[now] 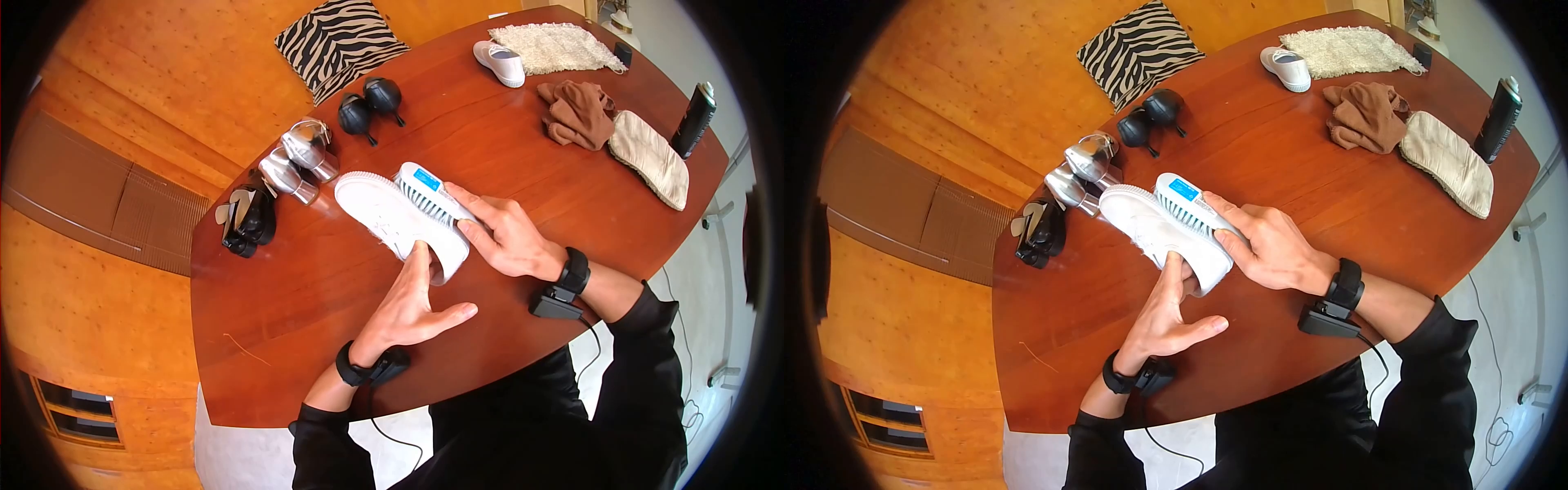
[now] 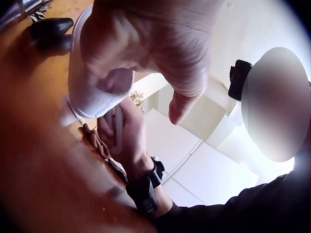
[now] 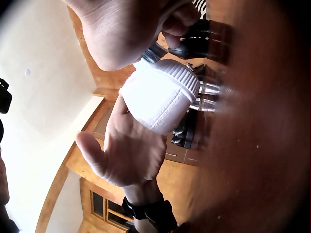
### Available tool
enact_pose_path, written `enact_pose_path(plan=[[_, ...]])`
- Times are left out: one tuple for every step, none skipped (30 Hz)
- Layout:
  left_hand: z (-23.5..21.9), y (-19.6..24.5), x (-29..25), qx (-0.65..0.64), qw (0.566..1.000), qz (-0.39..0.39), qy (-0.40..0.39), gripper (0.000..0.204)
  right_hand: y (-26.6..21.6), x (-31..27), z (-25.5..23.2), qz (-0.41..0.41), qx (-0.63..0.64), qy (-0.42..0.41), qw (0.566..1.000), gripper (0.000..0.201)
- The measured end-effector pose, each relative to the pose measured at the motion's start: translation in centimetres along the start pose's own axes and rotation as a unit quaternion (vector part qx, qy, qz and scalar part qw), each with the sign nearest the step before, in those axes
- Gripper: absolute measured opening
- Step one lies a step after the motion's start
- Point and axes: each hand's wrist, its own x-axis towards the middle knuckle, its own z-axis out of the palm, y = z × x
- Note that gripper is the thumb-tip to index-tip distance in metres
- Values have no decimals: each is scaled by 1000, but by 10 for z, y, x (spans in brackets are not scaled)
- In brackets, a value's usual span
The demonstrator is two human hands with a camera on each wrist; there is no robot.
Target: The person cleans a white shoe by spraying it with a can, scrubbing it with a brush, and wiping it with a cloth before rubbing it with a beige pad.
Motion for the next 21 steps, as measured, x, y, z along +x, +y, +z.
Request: enact_pose_path(plan=[[2,0,0,0,1000,0,0,82,1,0,1,-3,-2,4,1000,47],[4,1,1,-8,1000,8,3,81,2,0,2,-6,-4,8,1000,47],[5,1,1,-16,1000,15,7,80,2,-1,2,-6,-4,8,1000,47],[3,2,1,-16,1000,15,6,80,2,-1,3,-4,-1,7,1000,46],[1,3,0,4,999,-16,-32,86,2,-1,3,-3,2,6,1000,46],[-1,4,0,25,996,-47,-70,93,2,-1,3,-2,3,7,1000,46],[0,5,0,25,996,-47,-70,93,3,-1,3,0,3,6,1000,46],[0,5,0,29,996,-45,-70,92,3,-1,4,2,3,6,1000,46],[1,6,0,33,996,-44,-70,91,2,-1,4,2,3,6,1000,46],[4,5,0,33,996,-44,-70,91,2,-1,4,3,6,7,1000,46],[9,4,0,26,998,-18,-56,86,2,-2,4,3,9,8,1000,46],[13,3,0,18,999,8,-42,82,1,-2,3,4,9,8,1000,46],[16,1,-1,17,999,8,-42,82,-1,-1,2,12,18,7,1000,46],[18,-1,-2,29,998,20,-47,82,-2,-1,1,20,27,6,999,46],[20,-2,-3,40,997,32,-53,83,-3,-1,1,20,27,6,999,46],[13,8,-2,36,991,-50,-121,89,-4,-1,1,23,30,4,999,47],[15,6,-2,36,991,-50,-122,89,-4,-1,0,26,33,3,999,47],[17,3,-3,33,994,-26,-99,86,-3,-2,1,26,33,4,999,47],[18,1,-3,31,997,-2,-77,84,-1,-2,2,18,28,7,999,47],[18,0,-3,31,997,-2,-77,84,0,-2,2,9,23,11,1000,47],[18,0,-3,37,996,-2,-79,83,0,-2,2,9,23,11,1000,47]])
